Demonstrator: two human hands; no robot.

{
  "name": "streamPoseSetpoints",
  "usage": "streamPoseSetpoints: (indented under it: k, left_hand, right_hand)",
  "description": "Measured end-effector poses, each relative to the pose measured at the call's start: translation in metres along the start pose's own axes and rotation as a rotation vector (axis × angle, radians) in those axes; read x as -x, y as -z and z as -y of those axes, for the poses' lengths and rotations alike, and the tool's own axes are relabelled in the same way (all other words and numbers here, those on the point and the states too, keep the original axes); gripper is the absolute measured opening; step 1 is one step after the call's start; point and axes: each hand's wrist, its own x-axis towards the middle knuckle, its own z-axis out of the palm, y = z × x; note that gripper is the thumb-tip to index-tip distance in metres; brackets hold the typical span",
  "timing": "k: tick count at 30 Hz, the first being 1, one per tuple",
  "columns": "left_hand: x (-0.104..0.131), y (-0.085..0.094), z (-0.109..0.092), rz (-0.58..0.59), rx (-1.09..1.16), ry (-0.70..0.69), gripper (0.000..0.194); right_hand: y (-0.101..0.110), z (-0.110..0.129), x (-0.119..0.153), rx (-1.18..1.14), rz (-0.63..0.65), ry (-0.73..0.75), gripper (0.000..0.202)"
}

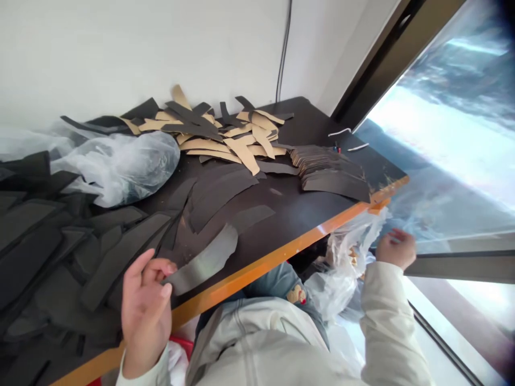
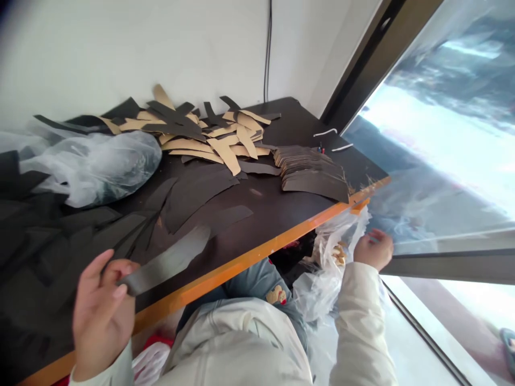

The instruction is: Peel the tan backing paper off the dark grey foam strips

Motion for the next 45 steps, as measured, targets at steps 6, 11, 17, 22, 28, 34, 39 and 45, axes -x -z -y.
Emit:
streamPoseSetpoints:
  k: [6, 11, 17, 22, 28, 34, 39, 45]
  left_hand:
    - [0.008, -0.02, -0.002, 0.02, 0.107, 0.074, 0.045]
    - [0.02, -0.025, -0.008, 0.017, 0.182, 0.158, 0.04]
    - [0.029, -0.021, -0.009, 0.042, 0.439, 0.338, 0.022]
    - [0.024, -0.022, -0.001, 0.113, 0.633, 0.531, 0.038]
    - [0.01, -0.033, 0.018, 0.159, -0.003, 0.306, 0.039]
    - [-0.007, -0.038, 0.017, 0.173, -0.42, -0.039, 0.059]
    - [-0.002, -0.047, 0.019, 0.131, -0.328, 0.161, 0.027]
    - [-0.009, -0.055, 0.026, 0.064, -0.308, 0.195, 0.027]
  right_hand:
    - [0.012, 0.147, 0.078, -0.421, 0.398, 0.747, 0.053]
    - [0.012, 0.227, 0.136, -0.862, 0.613, 1.046, 0.048]
    - [0.013, 0.237, 0.133, -1.001, 0.713, 0.82, 0.023]
    - [0.015, 0.229, 0.126, -0.895, 1.006, 0.737, 0.01]
    - [0.008, 0.215, 0.099, -0.589, 1.088, 0.706, 0.02]
    - [0.022, 0.223, 0.072, -0.629, 1.282, 0.939, 0.014]
    - [0.013, 0.217, 0.065, -0.545, 1.319, 0.801, 0.029]
    - [-0.003, 0.224, 0.066, -0.552, 1.178, 0.576, 0.025]
